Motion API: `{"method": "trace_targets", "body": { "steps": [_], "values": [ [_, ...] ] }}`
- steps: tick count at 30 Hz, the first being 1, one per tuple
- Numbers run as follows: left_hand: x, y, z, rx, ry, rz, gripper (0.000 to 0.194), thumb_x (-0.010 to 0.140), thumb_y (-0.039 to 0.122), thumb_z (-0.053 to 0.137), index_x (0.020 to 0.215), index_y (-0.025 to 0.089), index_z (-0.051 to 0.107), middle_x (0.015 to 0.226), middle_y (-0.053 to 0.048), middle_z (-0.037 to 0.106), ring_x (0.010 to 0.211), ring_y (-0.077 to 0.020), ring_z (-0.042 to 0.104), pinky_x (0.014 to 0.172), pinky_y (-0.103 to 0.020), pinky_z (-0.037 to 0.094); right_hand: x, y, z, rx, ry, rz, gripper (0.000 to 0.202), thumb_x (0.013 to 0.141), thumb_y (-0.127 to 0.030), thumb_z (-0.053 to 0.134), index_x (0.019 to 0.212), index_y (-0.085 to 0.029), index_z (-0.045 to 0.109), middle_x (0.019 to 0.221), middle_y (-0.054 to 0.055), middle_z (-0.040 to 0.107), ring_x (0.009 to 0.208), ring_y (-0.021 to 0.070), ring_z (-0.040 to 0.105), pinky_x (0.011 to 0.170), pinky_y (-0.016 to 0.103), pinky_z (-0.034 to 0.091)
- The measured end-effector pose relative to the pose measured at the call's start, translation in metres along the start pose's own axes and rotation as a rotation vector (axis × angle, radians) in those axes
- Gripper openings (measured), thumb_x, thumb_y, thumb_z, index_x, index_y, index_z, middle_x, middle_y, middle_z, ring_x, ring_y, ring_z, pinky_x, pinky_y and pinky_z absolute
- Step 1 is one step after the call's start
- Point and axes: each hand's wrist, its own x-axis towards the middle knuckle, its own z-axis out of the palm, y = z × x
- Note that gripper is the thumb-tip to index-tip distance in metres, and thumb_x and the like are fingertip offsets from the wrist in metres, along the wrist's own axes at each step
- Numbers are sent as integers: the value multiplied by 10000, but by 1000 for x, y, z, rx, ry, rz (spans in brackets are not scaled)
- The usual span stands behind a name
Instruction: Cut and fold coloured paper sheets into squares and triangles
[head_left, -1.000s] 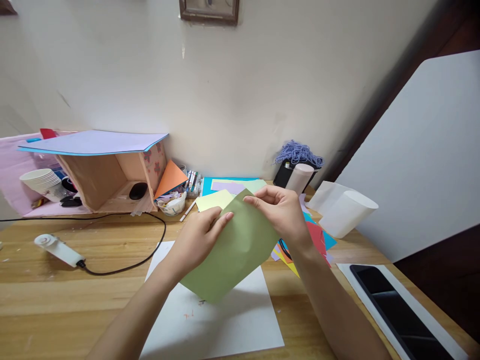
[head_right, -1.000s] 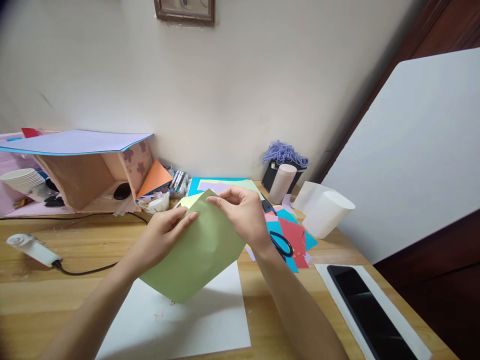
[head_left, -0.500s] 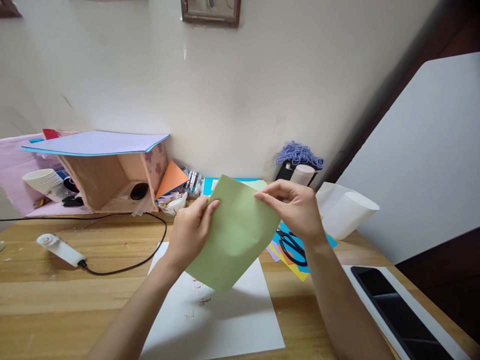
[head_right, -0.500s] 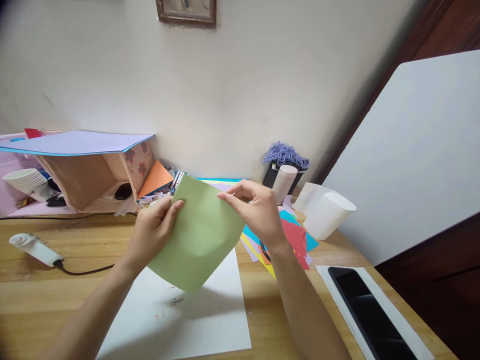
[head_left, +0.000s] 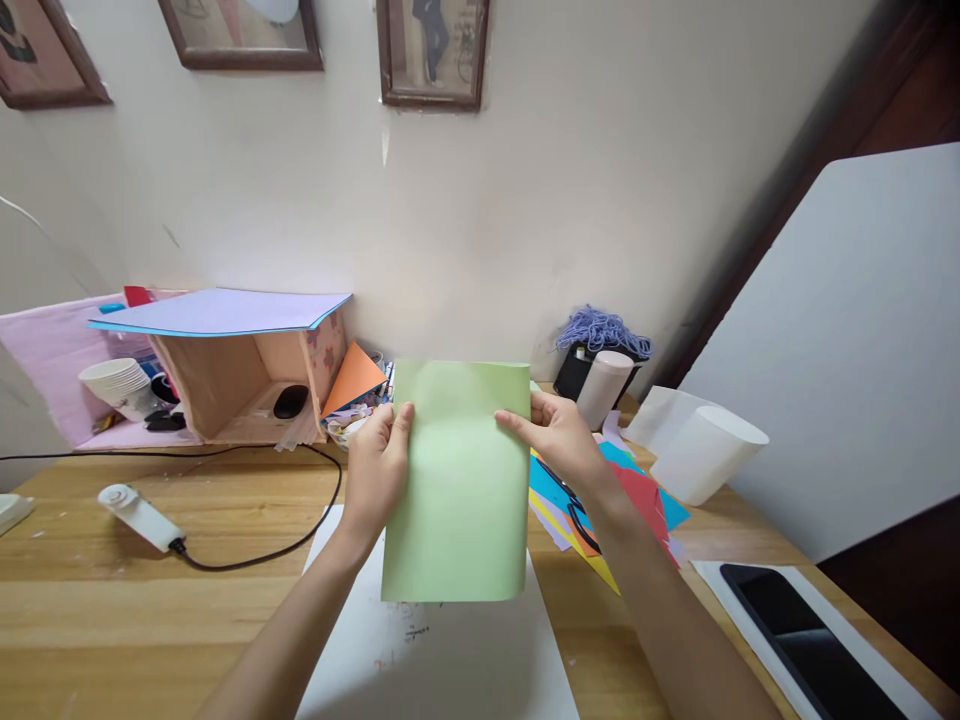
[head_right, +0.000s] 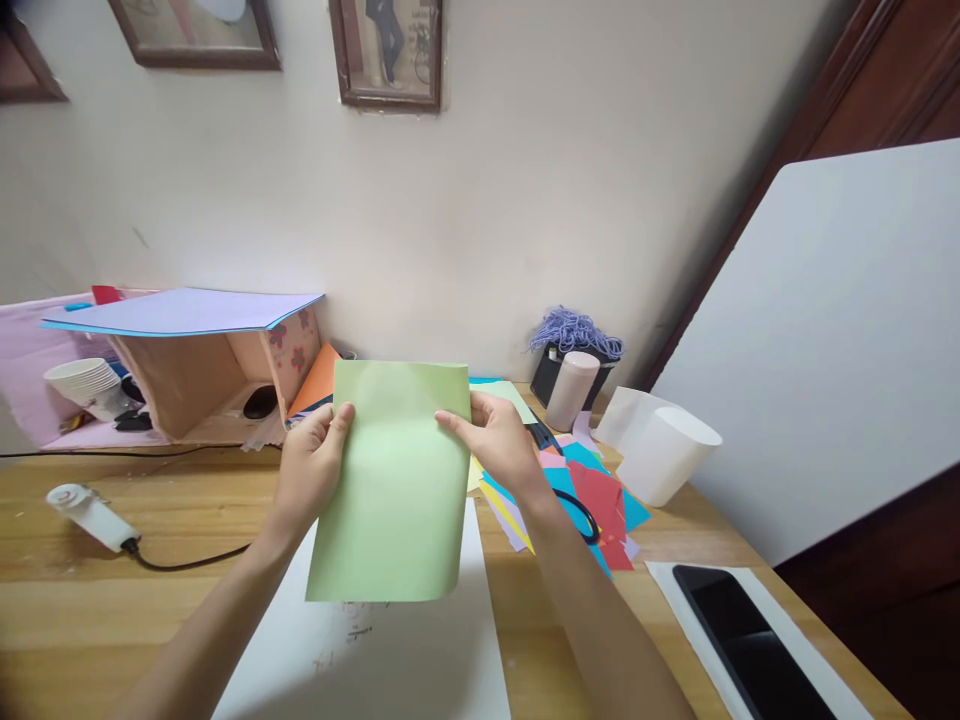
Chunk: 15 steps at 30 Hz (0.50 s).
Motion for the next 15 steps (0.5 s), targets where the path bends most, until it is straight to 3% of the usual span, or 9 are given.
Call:
{"method": "trace_targets", "body": {
  "steps": [5,10,15],
  "values": [
    [1,-8,4,33,-17,-33,339,830,428,392,597,182,406,555,24,422,529,-113,375,471,-215,261,2,6,5,-86,93,-62,364,739,-460,560,951,-171,622,900,60,677,803,235,627,623,295,500],
    [1,-10,3,125,29,34,340,850,389,377,583,193,300,548,44,307,520,-106,294,489,-222,232,4,9,6,5,53,-75,430,657,-385,669,1023,-178,575,944,72,666,839,239,624,674,319,511],
    [4,-11,2,126,4,75,345,851,370,382,579,192,265,550,46,273,522,-102,274,494,-224,222,7,11,1,-3,101,-77,333,735,-435,576,921,-163,623,801,53,680,687,202,630,593,288,496]
  ]
}}
